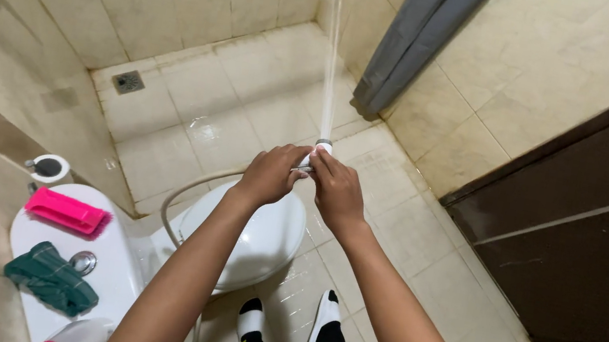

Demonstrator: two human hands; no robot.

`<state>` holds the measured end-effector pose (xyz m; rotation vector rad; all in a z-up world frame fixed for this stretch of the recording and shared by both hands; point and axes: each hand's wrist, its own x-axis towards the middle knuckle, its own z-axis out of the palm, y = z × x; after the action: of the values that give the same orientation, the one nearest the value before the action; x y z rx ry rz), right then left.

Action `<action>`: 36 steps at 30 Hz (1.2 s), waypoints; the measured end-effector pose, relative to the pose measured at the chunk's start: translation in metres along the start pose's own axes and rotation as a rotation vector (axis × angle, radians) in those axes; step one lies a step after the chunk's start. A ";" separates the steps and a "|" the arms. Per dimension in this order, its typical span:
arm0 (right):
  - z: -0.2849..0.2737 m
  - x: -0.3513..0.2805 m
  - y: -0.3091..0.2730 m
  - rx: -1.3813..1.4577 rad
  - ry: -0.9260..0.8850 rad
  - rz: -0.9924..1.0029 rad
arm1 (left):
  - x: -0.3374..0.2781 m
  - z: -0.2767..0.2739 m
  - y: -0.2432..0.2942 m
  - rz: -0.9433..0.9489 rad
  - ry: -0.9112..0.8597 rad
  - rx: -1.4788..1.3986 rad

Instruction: The person uses a handheld bidet sprayer to rinse the tiled bathroom floor. They move the sprayer across different sections of the floor, directing water toward the drain and around the base of the toilet.

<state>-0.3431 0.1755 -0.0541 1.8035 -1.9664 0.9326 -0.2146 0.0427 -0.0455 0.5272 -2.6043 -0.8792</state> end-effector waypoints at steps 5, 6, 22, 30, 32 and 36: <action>-0.006 0.001 0.004 0.042 -0.053 0.056 | 0.004 0.006 0.002 -0.046 -0.032 -0.054; -0.006 0.002 0.003 0.059 -0.065 0.058 | 0.003 0.006 0.001 -0.065 -0.043 -0.062; 0.042 0.016 -0.030 0.179 -0.200 0.062 | -0.036 -0.033 -0.028 -0.274 -0.092 -0.032; 0.068 0.032 -0.058 0.197 -0.217 -0.010 | -0.061 -0.061 -0.044 -0.358 -0.040 -0.010; 0.073 0.036 -0.065 0.190 -0.251 -0.010 | -0.065 -0.067 -0.046 -0.386 -0.035 -0.008; 0.083 0.040 -0.073 0.197 -0.255 -0.059 | -0.076 -0.075 -0.053 -0.442 -0.028 0.006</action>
<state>-0.2625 0.0914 -0.0721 2.1739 -2.0144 0.9470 -0.1038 -0.0006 -0.0377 1.1285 -2.5558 -1.0117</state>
